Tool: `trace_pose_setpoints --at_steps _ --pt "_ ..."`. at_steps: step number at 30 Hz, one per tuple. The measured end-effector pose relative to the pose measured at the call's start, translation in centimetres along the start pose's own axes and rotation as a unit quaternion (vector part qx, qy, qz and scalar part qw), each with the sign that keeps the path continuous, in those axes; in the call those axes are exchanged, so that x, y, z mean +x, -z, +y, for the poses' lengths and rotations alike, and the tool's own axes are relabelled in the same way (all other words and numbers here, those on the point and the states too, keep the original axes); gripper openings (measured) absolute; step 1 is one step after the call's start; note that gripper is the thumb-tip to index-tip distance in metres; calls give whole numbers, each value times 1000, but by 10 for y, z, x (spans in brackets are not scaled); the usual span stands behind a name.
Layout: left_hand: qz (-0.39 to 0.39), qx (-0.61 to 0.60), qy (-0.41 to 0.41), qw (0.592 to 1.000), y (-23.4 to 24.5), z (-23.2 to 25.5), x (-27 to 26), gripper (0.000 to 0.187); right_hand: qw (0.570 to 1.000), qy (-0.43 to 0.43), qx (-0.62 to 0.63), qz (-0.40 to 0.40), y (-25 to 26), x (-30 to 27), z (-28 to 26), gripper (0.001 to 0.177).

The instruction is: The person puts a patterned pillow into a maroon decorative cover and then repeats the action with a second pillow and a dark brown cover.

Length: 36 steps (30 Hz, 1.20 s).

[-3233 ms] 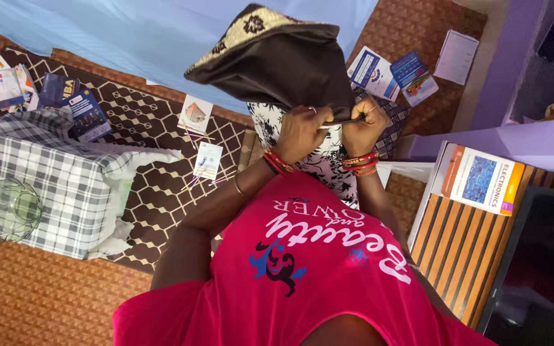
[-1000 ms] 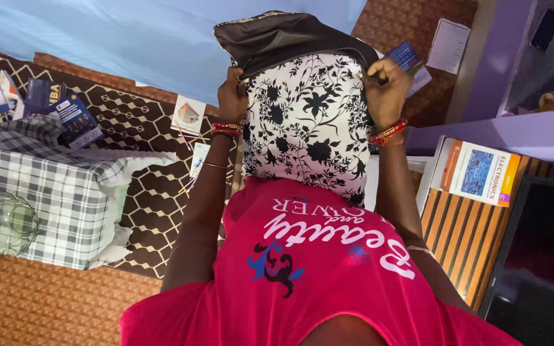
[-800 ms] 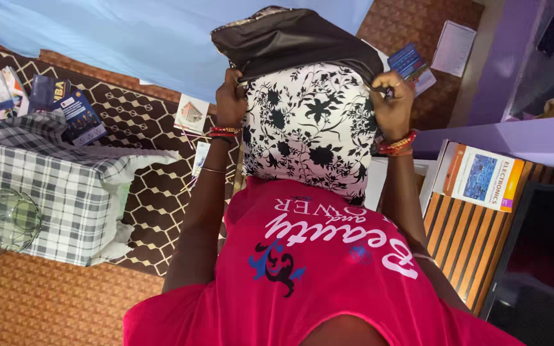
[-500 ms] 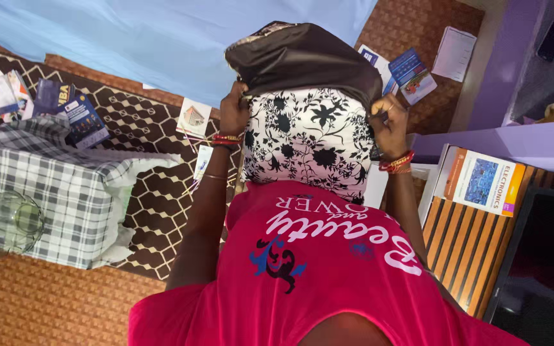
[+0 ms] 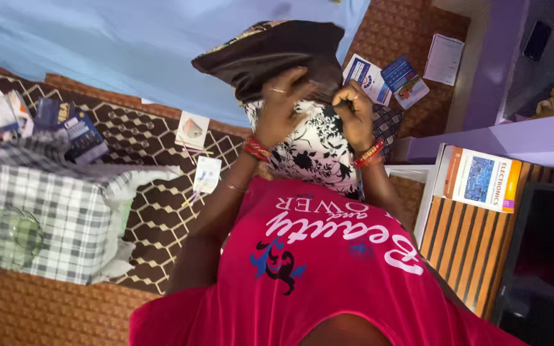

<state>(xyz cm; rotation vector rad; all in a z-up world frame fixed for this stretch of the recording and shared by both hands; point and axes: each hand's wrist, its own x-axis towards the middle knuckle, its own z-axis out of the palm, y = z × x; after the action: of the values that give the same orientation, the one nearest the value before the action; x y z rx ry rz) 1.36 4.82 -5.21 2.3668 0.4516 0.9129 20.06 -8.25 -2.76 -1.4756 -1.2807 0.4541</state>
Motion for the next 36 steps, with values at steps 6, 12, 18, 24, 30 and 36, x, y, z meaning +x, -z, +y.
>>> trace_pose_setpoints --at_steps 6,12,18,24,30,36 --pt "59 43 -35 997 6 44 21 46 984 -46 160 71 8 -12 19 24" --pt "24 -12 -2 1000 -29 26 6 15 974 -3 184 131 -4 -26 11 40" --pt "88 -23 39 995 -30 24 -10 21 991 6 -117 63 8 -36 -50 86" --pt "124 -15 50 991 -18 25 -1 24 938 -268 -204 -86 8 -55 -71 137" --pt "40 58 115 991 -1 25 4 24 951 -228 -197 -67 -15 -62 -32 87" --pt "30 134 57 989 17 44 -7 35 960 -178 -206 -67 -23 -56 -17 77"
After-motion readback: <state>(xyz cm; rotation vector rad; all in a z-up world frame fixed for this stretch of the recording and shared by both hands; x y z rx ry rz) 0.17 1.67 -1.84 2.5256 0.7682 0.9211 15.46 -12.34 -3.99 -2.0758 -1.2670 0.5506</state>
